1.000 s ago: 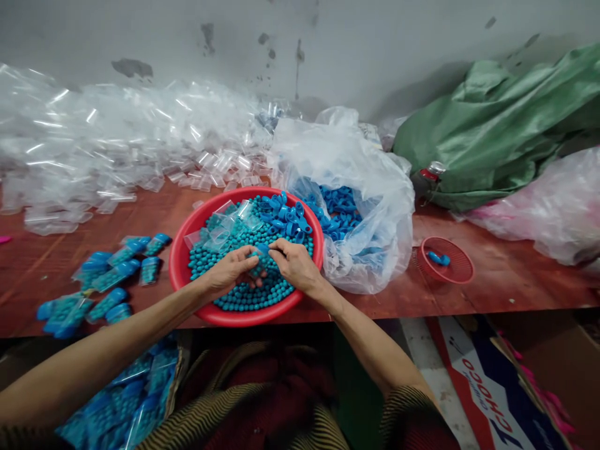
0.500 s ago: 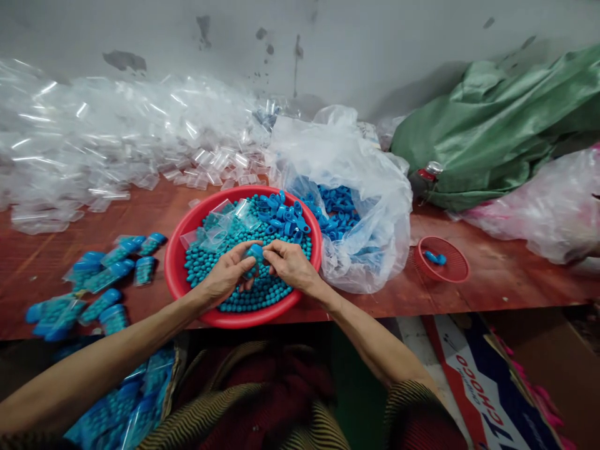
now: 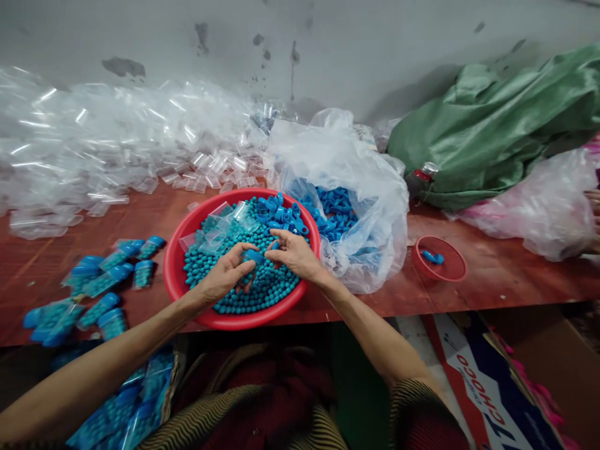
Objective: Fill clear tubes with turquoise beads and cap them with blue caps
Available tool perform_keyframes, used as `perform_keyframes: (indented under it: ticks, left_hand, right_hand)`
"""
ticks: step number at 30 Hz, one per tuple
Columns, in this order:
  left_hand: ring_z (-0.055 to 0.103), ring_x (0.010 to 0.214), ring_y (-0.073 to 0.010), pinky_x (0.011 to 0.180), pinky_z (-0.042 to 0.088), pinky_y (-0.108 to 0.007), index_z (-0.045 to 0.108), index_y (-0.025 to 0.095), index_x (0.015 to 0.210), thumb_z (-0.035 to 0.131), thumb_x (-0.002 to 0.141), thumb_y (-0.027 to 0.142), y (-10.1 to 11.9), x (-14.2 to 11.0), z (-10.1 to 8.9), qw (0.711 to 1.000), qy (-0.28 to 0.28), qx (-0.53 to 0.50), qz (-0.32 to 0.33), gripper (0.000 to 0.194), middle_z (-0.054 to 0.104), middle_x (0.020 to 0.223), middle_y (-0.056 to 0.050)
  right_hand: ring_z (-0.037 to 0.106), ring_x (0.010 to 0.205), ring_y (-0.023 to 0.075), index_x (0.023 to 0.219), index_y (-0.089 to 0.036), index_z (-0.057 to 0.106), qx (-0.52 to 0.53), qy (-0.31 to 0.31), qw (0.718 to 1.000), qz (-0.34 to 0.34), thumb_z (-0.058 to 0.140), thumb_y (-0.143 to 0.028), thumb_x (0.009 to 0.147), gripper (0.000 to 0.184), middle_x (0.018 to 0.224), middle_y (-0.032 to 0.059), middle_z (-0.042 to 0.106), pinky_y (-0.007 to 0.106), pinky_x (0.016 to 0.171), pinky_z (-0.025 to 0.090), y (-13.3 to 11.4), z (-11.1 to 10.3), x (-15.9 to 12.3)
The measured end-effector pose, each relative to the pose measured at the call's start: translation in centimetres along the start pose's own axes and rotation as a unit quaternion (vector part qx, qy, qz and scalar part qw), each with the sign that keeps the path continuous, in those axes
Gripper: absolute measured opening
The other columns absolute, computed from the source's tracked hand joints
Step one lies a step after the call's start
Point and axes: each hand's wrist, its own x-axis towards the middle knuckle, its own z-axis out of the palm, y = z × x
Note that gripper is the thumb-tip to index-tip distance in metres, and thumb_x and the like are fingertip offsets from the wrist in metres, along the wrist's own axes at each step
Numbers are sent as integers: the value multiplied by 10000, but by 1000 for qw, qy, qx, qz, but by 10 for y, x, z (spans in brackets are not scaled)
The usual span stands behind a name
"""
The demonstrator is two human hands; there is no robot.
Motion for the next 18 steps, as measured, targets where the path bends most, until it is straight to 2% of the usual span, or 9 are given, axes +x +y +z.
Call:
perform_keyframes:
  ticks: [2,4,6,8,10,12,13,15,18]
  left_hand:
    - [468,352,-65,333,298,-166,429,192,1194,594,784,385,0,-1,2,1000,10,7,16,482,485,536,86]
    - [447,365,-60,355,314,-173,404,214,1282,591,792,352,0,-3,5,999,31,10,34,542,463,529,89]
    - [419,381,-60,375,321,-184,387,239,1336,595,792,342,-1,-4,7,997,50,9,52,592,439,527,87]
    - [384,396,-61,393,313,-194,396,238,1344,604,784,355,-2,-4,8,996,63,-3,62,609,420,528,83]
    - [352,414,-57,415,302,-198,426,216,1317,609,775,375,-4,-3,9,996,71,-22,52,594,429,547,78]
    - [377,465,-57,465,328,-196,455,197,1274,618,763,382,-5,-2,9,995,75,-41,44,567,481,615,64]
    - [412,511,-62,504,352,-195,465,192,1253,623,759,380,-5,-1,9,995,74,-48,45,552,512,664,53]
    - [483,634,-79,605,395,-195,485,188,1208,630,756,365,-5,-1,10,994,73,-57,58,506,558,767,32]
    - [514,737,-89,696,413,-193,510,193,1127,631,757,347,-3,-2,11,992,81,-72,71,419,580,854,25]
  right_hand:
    - [612,642,121,1300,-153,463,7,58,998,-14,648,-240,712,623,868,21,650,262,589,526,0,6,1]
    - [643,818,169,1229,-145,539,-58,87,993,-63,608,-252,765,481,956,67,669,317,735,536,-2,14,-1]
    - [624,967,209,1167,-131,590,-159,68,977,-125,538,-278,835,367,1043,108,661,374,869,495,-4,21,-5]
    - [586,1066,248,1248,-106,528,-249,17,954,-166,534,-326,850,455,1151,154,615,413,923,464,-6,27,-11]
    - [541,1137,301,1380,-81,356,-319,-19,932,-168,635,-397,775,737,1285,214,506,444,899,478,-6,32,-17]
    - [530,1139,344,1442,-83,199,-383,-22,912,-147,704,-438,699,965,1356,257,403,474,839,502,-5,37,-20]
    - [548,1107,353,1450,-88,164,-411,-15,901,-137,705,-447,693,998,1350,267,394,482,796,514,-5,40,-22]
    - [589,1017,344,1446,-94,164,-452,3,882,-133,664,-445,729,942,1279,261,447,468,714,530,-5,46,-22]
    - [601,961,327,1422,-88,207,-468,31,869,-158,639,-420,737,876,1196,238,499,432,668,536,-5,51,-20]
